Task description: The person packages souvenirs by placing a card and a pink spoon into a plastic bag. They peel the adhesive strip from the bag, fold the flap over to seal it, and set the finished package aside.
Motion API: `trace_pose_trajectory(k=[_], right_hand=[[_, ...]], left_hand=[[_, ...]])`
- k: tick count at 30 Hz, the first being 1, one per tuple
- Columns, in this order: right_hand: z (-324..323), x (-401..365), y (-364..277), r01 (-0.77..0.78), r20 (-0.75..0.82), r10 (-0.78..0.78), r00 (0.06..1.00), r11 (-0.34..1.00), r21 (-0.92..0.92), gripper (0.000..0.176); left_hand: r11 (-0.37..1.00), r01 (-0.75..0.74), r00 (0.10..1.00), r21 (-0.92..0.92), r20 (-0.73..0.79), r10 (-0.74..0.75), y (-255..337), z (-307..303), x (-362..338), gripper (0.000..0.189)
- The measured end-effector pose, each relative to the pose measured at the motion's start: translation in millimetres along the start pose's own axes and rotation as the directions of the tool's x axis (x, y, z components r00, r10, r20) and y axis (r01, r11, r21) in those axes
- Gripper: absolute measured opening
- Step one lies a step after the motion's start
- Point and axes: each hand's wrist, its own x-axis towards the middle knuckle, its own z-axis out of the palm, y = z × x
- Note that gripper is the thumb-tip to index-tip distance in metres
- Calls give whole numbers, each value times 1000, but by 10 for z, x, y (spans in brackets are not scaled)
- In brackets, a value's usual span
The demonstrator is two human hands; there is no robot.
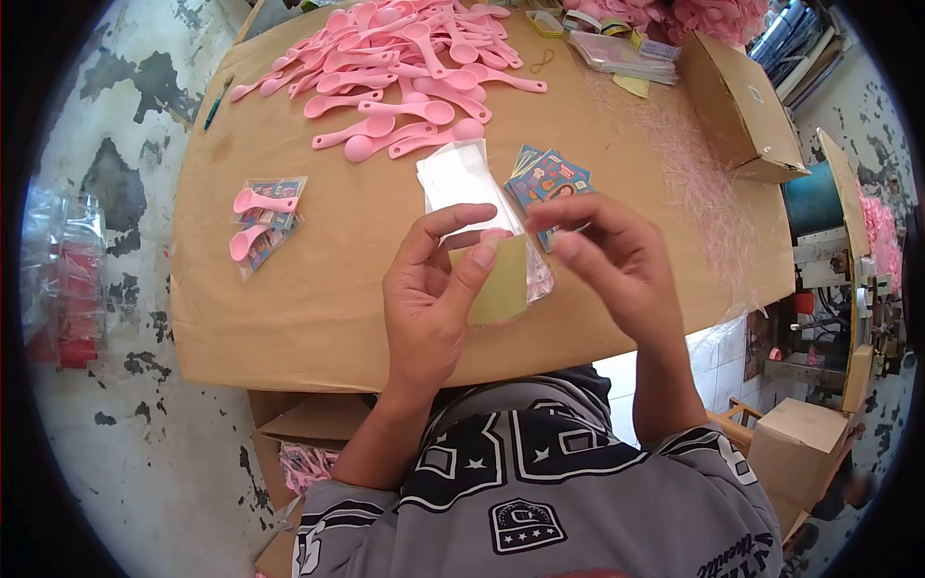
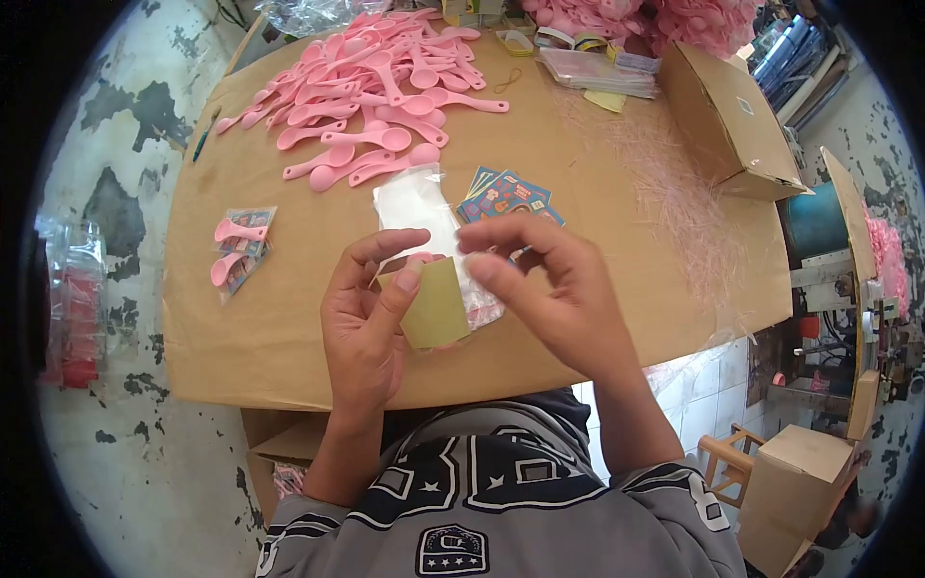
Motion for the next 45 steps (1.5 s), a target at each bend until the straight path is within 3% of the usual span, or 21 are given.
trace_pose_trajectory(k=[1, 7, 13, 15, 18, 21, 24, 27, 30, 33, 37, 39, 40, 43, 45], right_hand=[[55, 3, 28, -65, 61, 57, 997, 988, 143, 20], [107, 63, 101, -138, 107, 113, 988, 950, 279, 16], [30, 104, 105, -88, 118, 55, 992, 950, 300, 14], [7, 110, 146, 2, 98, -33, 995, 953, 301, 12], [-63, 123, 173, 60, 124, -102, 987, 950, 305, 10], [-133, 128, 177, 98, 156, -145, 977, 957, 273, 14], [-176, 138, 166, 150, 181, -194, 964, 961, 231, 18], [-168, 140, 108, 162, 200, -197, 960, 971, 177, 16], [-89, 118, 131, 122, 181, -151, 972, 979, 165, 19], [-25, 96, 112, 56, 142, -92, 986, 969, 239, 33], [14, 77, 46, 86, 109, -130, 985, 937, 340, 44], [41, 79, 6, 148, 77, -185, 980, 928, 342, 44], [52, 81, -5, 178, 60, -211, 976, 922, 344, 43], [-12, 136, 52, 276, -19, -276, 961, 961, -12, 36], [-124, 188, 131, 259, -104, -280, 954, 949, -180, 28]], left_hand=[[1000, -2, 1000, -7, 10, 2, 1, 3, -6, 32], [999, -16, 1000, 32, 20, 15, -4, -94, -14, 30], [991, 13, 1000, 130, 9, -14, 89, -96, 22, 24], [994, 21, 1000, 111, 11, -22, 96, -69, 23, 20], [980, -157, 984, 120, 102, 145, -13, -162, 45, 15], [961, -219, 969, 167, 155, 193, -18, -207, 35, 13], [973, -163, 977, 164, 163, 137, 26, -195, 35, 11], [977, -200, 959, 80, 222, 178, -12, -276, 53, 12], [968, -86, 991, 234, 117, 60, 38, -152, -3, 11], [997, -31, 997, 63, 69, 27, 166, 17, 13, 21], [989, 7, 987, 148, 156, -31, 207, -60, -23, 35], [963, -45, 975, 267, 221, -15, 107, -219, -49, 39], [941, -79, 979, 329, 205, 11, 98, -260, -73, 35], [674, -421, 907, 607, 266, 328, 277, -374, -35, 33], [473, -457, 835, 753, 181, 519, 376, -594, 41, 35]])
